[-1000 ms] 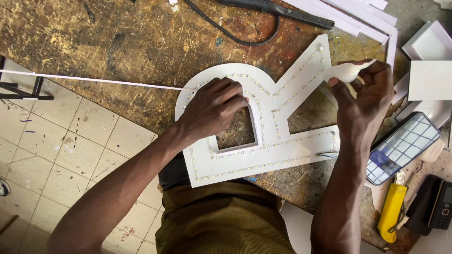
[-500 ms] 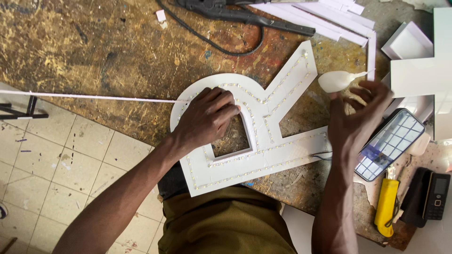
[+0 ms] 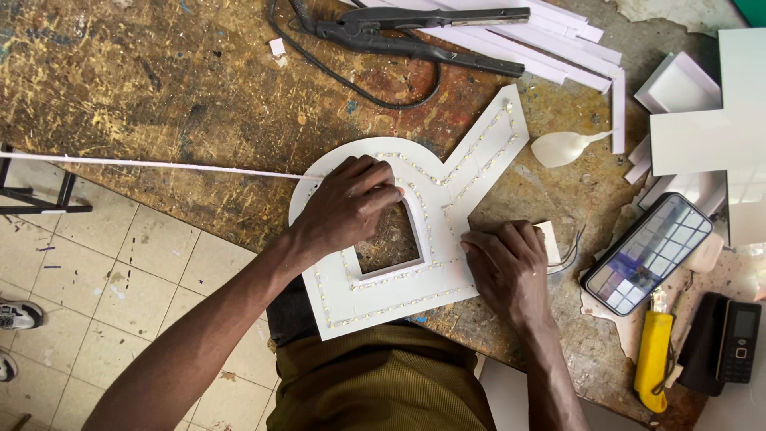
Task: The person assembles a white letter-shaped sign by applying glue from a bottle and pressing a flexible LED strip into the grooves. They use a hair straightener to press the strip onto the letter and continue attaching the strip along the contours of the sign.
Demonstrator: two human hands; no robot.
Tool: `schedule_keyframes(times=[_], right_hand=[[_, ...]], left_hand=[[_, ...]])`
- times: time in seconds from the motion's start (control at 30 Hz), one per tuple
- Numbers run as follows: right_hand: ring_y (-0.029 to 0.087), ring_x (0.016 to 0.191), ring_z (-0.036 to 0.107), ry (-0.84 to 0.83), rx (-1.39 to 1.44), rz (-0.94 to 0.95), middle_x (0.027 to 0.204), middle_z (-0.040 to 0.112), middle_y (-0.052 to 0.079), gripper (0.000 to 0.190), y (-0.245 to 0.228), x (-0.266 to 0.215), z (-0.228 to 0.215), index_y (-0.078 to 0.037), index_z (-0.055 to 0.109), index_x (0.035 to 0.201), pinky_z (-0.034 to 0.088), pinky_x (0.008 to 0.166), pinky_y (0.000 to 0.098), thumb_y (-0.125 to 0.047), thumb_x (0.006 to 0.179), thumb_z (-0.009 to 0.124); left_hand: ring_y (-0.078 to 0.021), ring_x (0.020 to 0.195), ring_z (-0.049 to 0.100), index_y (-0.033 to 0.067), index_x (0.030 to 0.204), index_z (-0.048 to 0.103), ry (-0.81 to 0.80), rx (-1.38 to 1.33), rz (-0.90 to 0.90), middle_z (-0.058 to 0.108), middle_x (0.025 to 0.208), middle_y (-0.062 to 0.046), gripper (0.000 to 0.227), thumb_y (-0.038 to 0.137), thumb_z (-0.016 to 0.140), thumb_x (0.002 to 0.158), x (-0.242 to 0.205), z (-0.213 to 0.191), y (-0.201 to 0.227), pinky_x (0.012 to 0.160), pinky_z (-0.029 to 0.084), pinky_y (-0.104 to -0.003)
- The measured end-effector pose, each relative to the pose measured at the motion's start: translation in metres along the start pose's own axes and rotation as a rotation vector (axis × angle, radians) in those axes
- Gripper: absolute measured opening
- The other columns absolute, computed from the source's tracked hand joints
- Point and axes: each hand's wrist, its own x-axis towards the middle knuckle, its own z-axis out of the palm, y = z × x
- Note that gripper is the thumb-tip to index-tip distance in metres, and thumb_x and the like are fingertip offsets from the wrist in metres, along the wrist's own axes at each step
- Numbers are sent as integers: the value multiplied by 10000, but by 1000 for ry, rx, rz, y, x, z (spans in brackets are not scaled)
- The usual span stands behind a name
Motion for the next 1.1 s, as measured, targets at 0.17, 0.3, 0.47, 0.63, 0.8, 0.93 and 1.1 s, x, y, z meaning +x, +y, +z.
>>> schedule_keyframes(times=[0.17,0.3,0.47,0.63,0.8,0.93,1.1], right_hand=[[307,917,700,4,14,40,920,760,60,95,-22,1,-1,-156,875,1057,546,821,436,-111,983,837],[320,915,709,0,34,40,931,749,60,84,-30,-3,-2,-159,854,1073,542,819,442,-132,996,834],[343,872,706,24,66,85,898,746,80,62,-47,-13,-4,-136,851,1048,553,787,451,-114,996,823],[348,819,694,61,58,116,854,710,86,83,-42,-26,0,-141,848,1047,571,767,452,-116,970,828],[267,785,612,86,76,181,978,790,52,26,-51,-17,-10,-76,770,1072,470,737,421,-89,1067,749],[304,814,733,173,53,218,844,754,80,81,-22,-20,-6,-100,847,1053,592,750,408,-76,985,811],[288,834,744,418,175,371,935,771,90,119,45,-14,-13,-123,769,1012,575,770,402,-10,1026,735]], left_hand=[[-281,971,699,86,985,773,-31,32,7,598,960,-59,199,-82,680,1038,5,-12,6,827,558,-426],[-280,977,696,86,960,757,-29,17,25,593,954,-55,204,-96,683,1015,1,-12,5,842,560,-431],[-310,998,700,85,947,726,-1,24,96,591,960,-66,196,-96,675,1004,-2,-11,3,851,554,-449],[-372,1028,684,60,925,672,8,-18,161,590,985,-90,158,-76,656,1002,9,1,0,843,549,-476],[-337,1009,593,31,1115,787,-15,18,268,678,1094,-110,489,-231,740,705,38,19,-14,856,516,-484],[-334,1049,679,98,1014,725,-35,-8,219,586,1013,-58,216,-111,672,1013,61,28,-15,902,562,-459],[-316,1023,664,132,1029,730,-28,-27,166,564,1005,-44,236,-80,628,1043,70,37,-17,888,546,-467]])
